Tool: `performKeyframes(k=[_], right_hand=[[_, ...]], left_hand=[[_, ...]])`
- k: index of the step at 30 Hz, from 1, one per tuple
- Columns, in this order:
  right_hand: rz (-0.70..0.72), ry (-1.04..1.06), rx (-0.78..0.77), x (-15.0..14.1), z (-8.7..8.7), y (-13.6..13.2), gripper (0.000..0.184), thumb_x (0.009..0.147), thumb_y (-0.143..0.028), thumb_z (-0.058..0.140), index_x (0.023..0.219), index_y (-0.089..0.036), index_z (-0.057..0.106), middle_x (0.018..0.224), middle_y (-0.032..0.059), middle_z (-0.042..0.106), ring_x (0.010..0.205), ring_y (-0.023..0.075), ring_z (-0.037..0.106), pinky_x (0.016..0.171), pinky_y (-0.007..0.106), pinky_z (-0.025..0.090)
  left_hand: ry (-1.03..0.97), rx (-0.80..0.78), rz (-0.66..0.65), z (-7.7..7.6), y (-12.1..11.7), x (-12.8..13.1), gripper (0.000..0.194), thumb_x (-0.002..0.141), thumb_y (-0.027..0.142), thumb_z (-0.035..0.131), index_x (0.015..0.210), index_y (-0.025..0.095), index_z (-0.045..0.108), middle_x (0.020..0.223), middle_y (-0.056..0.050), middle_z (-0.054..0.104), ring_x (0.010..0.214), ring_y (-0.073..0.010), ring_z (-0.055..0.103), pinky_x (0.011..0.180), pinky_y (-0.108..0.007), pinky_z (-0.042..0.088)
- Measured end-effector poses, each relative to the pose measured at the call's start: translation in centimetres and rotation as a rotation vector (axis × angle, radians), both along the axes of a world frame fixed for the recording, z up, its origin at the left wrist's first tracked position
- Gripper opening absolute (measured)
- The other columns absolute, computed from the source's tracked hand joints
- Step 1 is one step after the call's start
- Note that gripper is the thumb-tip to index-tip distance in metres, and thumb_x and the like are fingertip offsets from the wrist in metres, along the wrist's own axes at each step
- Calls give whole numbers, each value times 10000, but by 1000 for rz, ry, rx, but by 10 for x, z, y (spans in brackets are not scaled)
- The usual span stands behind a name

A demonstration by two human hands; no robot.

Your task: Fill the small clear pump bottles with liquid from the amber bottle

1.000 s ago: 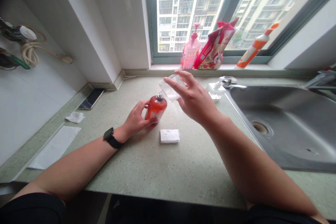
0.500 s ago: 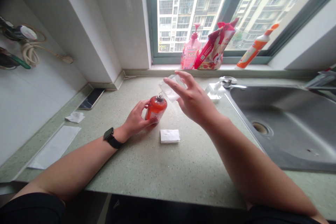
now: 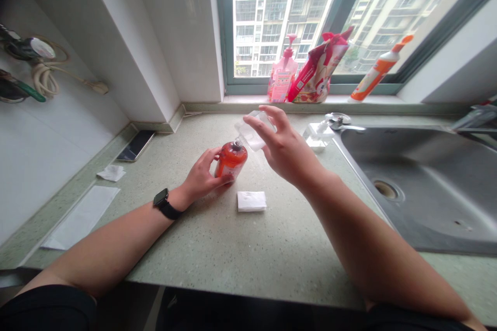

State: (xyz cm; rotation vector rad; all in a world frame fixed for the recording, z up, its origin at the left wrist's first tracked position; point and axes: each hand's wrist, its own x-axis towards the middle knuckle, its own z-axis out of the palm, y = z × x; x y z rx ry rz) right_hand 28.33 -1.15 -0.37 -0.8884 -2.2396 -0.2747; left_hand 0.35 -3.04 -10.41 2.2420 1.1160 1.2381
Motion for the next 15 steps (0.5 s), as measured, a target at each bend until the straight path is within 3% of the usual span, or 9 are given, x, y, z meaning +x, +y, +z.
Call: performKeyframes(k=[7,15], right_hand=[[8,-38,2,-1,3,-4,949,885,35,592,1690,-420,380,1665,118,423,1519,395,529,1201,653,569],[-5,-26,-16,-7,6,-12,863,943,-204,760,1686,-411,374,1687,137,398,1524,441,513,1198,679,561]], left_hand=[[8,-3,5,0,-1,-1,820,909,728,801,1533,255,559,1358,-149,699,1132,-300,710,1030,-513,603],[10,-3,0,-1,1,-1,823,904,724,808,1531,253,556,1368,-151,698,1156,-314,709,1047,-540,592]])
